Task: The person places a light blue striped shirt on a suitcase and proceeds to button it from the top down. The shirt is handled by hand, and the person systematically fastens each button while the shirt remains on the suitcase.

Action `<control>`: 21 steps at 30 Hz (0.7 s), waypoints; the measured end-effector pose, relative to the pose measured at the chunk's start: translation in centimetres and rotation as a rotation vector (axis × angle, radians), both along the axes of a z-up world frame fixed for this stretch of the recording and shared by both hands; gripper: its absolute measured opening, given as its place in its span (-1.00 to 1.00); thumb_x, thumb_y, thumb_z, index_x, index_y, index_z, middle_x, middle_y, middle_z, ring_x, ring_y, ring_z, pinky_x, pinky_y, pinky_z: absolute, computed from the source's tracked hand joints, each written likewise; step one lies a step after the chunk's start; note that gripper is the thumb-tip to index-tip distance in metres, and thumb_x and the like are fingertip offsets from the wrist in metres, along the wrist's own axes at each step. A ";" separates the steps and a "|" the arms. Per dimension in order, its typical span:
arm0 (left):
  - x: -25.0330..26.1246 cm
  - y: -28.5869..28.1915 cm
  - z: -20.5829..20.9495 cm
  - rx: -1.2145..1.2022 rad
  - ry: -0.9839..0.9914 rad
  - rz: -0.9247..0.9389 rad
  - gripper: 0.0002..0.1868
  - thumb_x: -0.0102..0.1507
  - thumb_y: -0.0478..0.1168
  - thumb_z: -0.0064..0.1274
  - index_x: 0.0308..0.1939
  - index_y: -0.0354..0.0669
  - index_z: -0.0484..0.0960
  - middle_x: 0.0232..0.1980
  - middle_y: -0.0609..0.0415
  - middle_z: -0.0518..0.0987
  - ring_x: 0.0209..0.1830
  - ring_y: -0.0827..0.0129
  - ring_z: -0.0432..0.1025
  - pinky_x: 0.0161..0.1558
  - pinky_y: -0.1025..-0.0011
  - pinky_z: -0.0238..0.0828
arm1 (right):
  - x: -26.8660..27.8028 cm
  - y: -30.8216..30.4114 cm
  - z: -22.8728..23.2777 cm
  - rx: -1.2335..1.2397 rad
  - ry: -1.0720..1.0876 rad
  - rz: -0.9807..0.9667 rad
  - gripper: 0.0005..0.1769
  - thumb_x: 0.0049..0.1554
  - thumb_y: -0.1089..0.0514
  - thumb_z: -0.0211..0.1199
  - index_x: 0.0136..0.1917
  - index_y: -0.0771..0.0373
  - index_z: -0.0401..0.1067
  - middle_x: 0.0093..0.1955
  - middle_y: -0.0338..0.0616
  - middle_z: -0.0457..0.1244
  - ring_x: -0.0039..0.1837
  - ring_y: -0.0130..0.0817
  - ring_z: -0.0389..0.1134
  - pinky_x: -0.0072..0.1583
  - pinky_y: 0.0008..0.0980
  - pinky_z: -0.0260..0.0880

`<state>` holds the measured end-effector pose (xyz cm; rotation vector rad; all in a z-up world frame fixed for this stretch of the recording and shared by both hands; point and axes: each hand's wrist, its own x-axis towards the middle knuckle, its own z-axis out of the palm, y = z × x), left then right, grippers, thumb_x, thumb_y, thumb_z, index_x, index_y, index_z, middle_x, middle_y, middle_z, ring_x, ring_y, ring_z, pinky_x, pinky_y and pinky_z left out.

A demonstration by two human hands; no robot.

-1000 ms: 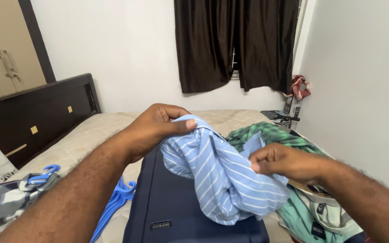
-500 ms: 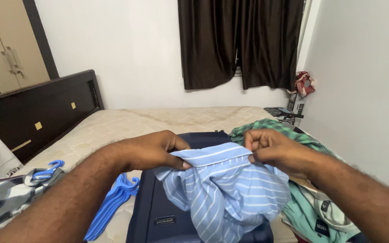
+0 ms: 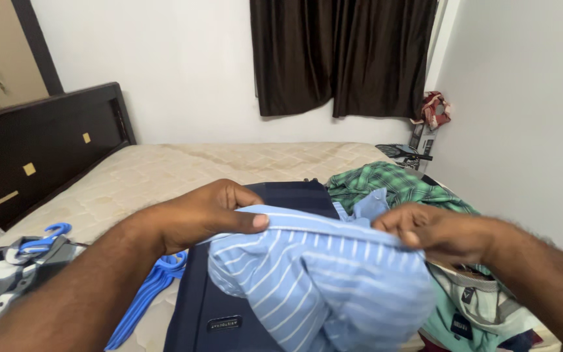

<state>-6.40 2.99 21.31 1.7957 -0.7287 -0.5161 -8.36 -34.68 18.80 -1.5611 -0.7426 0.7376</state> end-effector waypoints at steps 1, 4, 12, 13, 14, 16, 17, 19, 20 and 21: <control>0.0 0.0 -0.2 -0.007 0.054 -0.058 -0.61 0.13 -0.02 0.30 -0.19 -0.31 0.75 -0.33 -0.03 0.73 -0.29 0.33 0.61 -0.08 0.27 0.56 | -0.1 -0.6 -0.9 0.030 0.057 0.103 -0.41 -0.01 -0.26 0.50 -0.11 0.35 0.53 -0.20 -0.21 0.36 -0.09 -0.42 0.40 0.04 -0.36 0.43; -0.8 0.0 -1.0 0.046 0.177 -0.258 -0.57 0.12 -0.05 0.32 -0.10 -0.34 0.73 -0.26 -0.01 0.74 -0.30 0.33 0.59 -0.12 0.28 0.53 | -1.4 -2.7 -4.0 -0.072 0.093 0.147 -0.42 -0.10 -0.10 0.63 -0.06 0.43 0.54 -0.19 -0.18 0.35 -0.16 -0.47 0.32 -0.13 -0.40 0.28; -1.7 -1.7 -2.8 0.936 -0.088 0.034 -0.54 0.17 0.09 0.25 0.00 -0.12 0.73 -0.13 0.01 0.73 -0.14 0.32 0.59 0.00 0.26 0.48 | -2.4 0.4 -4.1 -0.640 -0.389 -0.469 -0.67 0.06 -0.07 0.46 -0.21 0.23 0.52 -0.43 -0.30 0.24 -0.32 -0.48 0.19 -0.20 -0.36 0.19; -1.3 -1.7 -2.8 0.890 -0.118 0.069 -0.57 0.20 0.08 0.21 -0.01 -0.11 0.73 -0.13 0.01 0.74 -0.14 0.31 0.61 0.00 0.25 0.50 | -2.2 1.2 -3.2 -0.785 -0.514 -0.588 -0.70 0.04 -0.10 0.43 -0.19 0.17 0.57 -0.45 -0.30 0.26 -0.34 -0.48 0.20 -0.21 -0.36 0.20; -0.9 -1.9 -2.8 0.844 -0.149 0.102 -0.59 0.23 0.07 0.16 -0.01 -0.11 0.73 -0.13 0.01 0.74 -0.14 0.30 0.62 0.01 0.24 0.52 | -2.1 1.6 -2.4 -0.787 -0.514 -0.595 -0.68 0.04 -0.10 0.43 -0.19 0.19 0.56 -0.44 -0.27 0.26 -0.33 -0.45 0.20 -0.20 -0.33 0.21; -0.2 -1.7 -2.9 0.809 -0.282 0.189 -0.65 0.26 0.03 0.10 -0.02 -0.05 0.74 -0.13 0.01 0.75 -0.14 0.28 0.63 0.02 0.22 0.54 | -1.8 2.3 -1.5 -0.795 -0.510 -0.606 -0.65 0.05 -0.11 0.43 -0.17 0.23 0.54 -0.42 -0.21 0.27 -0.31 -0.40 0.20 -0.18 -0.28 0.22; 0.4 -1.5 -2.6 0.818 -0.384 0.243 -0.69 0.27 0.00 0.08 -0.02 0.00 0.75 -0.14 0.01 0.75 -0.15 0.26 0.64 0.03 0.22 0.55 | -1.6 2.2 -1.1 -0.829 -0.463 -0.546 -0.67 0.06 -0.11 0.41 -0.13 0.20 0.55 -0.37 -0.23 0.32 -0.27 -0.42 0.27 -0.14 -0.29 0.30; 0.7 -0.7 -2.4 0.827 -0.542 0.360 -0.72 0.26 -0.02 0.09 -0.02 0.09 0.76 -0.13 0.04 0.74 -0.13 0.24 0.62 0.05 0.20 0.52 | -1.0 1.7 -1.2 -0.894 -0.366 -0.420 -0.68 0.07 -0.11 0.37 -0.04 0.14 0.58 -0.27 -0.27 0.42 -0.19 -0.45 0.39 -0.04 -0.31 0.44; 0.7 -0.1 -2.0 0.825 -0.608 0.421 -0.72 0.24 -0.01 0.11 -0.01 0.13 0.75 -0.10 0.06 0.73 -0.09 0.24 0.61 0.06 0.19 0.49 | -0.7 1.4 -1.5 -0.929 -0.368 -0.376 -0.65 0.08 -0.12 0.38 0.01 0.13 0.60 -0.22 -0.25 0.45 -0.14 -0.45 0.42 0.00 -0.31 0.44; 0.6 0.5 -1.7 0.823 -0.675 0.482 -0.72 0.23 0.01 0.13 -0.01 0.17 0.75 -0.08 0.09 0.72 -0.06 0.24 0.59 0.08 0.18 0.46 | -0.2 0.8 -1.8 -0.965 -0.371 -0.333 -0.61 0.08 -0.13 0.38 0.06 0.13 0.61 -0.17 -0.24 0.48 -0.09 -0.45 0.45 0.04 -0.31 0.44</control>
